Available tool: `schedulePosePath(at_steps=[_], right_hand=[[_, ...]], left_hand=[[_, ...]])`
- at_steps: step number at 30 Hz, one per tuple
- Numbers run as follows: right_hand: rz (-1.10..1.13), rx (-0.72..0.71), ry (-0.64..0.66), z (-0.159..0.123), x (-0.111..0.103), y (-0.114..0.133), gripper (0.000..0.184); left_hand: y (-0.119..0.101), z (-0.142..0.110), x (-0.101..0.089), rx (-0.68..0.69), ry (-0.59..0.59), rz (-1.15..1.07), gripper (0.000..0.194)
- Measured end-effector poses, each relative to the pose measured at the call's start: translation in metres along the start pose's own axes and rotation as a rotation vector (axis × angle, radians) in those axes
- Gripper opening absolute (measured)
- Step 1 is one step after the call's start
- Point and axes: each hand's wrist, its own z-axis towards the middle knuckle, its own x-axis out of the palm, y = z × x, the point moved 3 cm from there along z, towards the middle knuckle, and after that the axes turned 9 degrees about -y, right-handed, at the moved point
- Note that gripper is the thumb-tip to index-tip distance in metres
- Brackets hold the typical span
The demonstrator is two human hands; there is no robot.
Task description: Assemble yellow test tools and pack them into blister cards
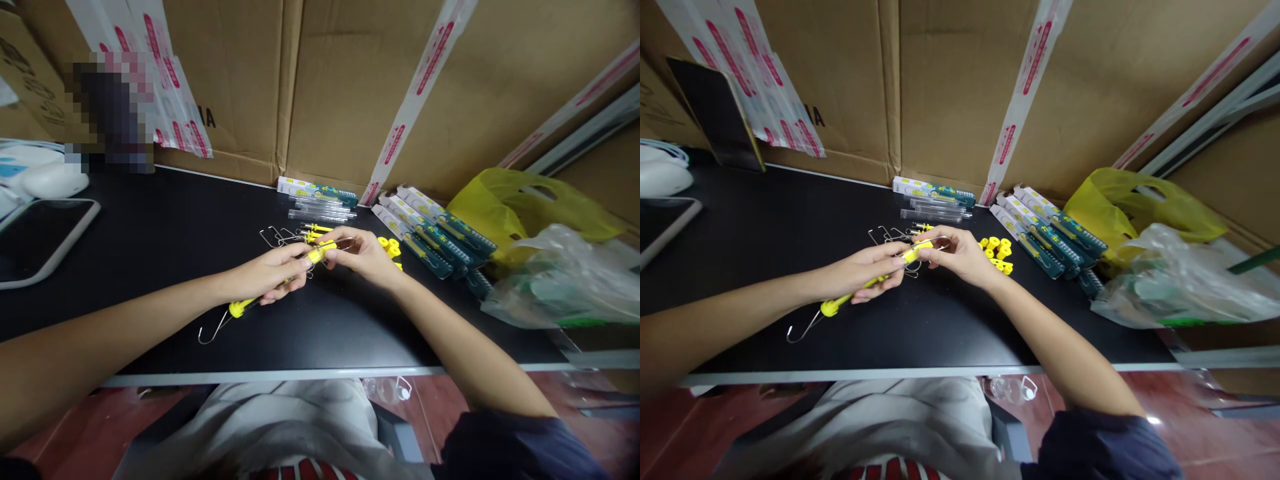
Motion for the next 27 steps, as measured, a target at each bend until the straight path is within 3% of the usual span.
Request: schedulePosePath(at_steps=[12, 18, 27], right_hand=[[-0.06, -0.092, 0.02, -0.004, 0.001, 0.004, 0.032], [-0.155, -0.086, 0.058, -0.005, 0.002, 0.0, 0.059], [0.109, 0.034, 0.001, -0.002, 0.011, -0.017, 0.036]], left_hand=[[-0.008, -0.009, 0.003, 0.292, -0.214, 0.208, 0.026], [-0.01, -0.007, -0.007, 0.335, -0.332, 0.233, 0.02], [-0.005, -0.002, -0.002, 0.354, -0.288, 0.124, 0.025]])
